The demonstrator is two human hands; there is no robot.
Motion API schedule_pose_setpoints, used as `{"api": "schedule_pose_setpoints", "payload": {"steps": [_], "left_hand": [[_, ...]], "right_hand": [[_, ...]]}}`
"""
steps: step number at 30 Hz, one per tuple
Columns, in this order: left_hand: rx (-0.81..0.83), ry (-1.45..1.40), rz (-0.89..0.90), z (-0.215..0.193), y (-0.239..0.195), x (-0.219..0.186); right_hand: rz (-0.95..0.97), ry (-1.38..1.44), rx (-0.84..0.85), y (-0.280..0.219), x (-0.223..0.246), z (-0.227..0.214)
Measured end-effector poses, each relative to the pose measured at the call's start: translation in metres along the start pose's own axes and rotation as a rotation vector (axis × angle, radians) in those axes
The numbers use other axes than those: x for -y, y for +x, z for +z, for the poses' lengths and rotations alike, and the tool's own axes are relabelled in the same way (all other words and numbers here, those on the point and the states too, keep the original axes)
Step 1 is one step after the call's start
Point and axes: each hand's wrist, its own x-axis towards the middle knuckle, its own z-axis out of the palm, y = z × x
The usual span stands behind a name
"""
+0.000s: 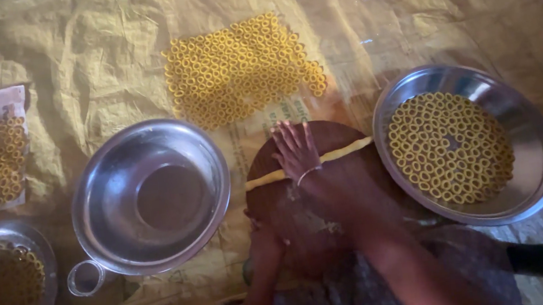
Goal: The person rolls a yellow dough rope on a wooden board, shapes it into a loop, and places it into a metal tray. The process is repeated multiple times with additional dough pieces.
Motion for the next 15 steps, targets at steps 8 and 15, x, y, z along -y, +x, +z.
{"api": "schedule_pose_setpoints", "payload": {"steps": [8,15], "left_hand": [[-0.263,0.199,0.346,0.024,0.013,0.017],[-0.148,0.012,0.137,0.0,-0.001,0.001]], "right_hand": [[-0.274,-0.163,0.053,-0.132,-0.002,-0.028],[-0.202,0.354,0.404,-0.22,-0.017,-0.077]]}}
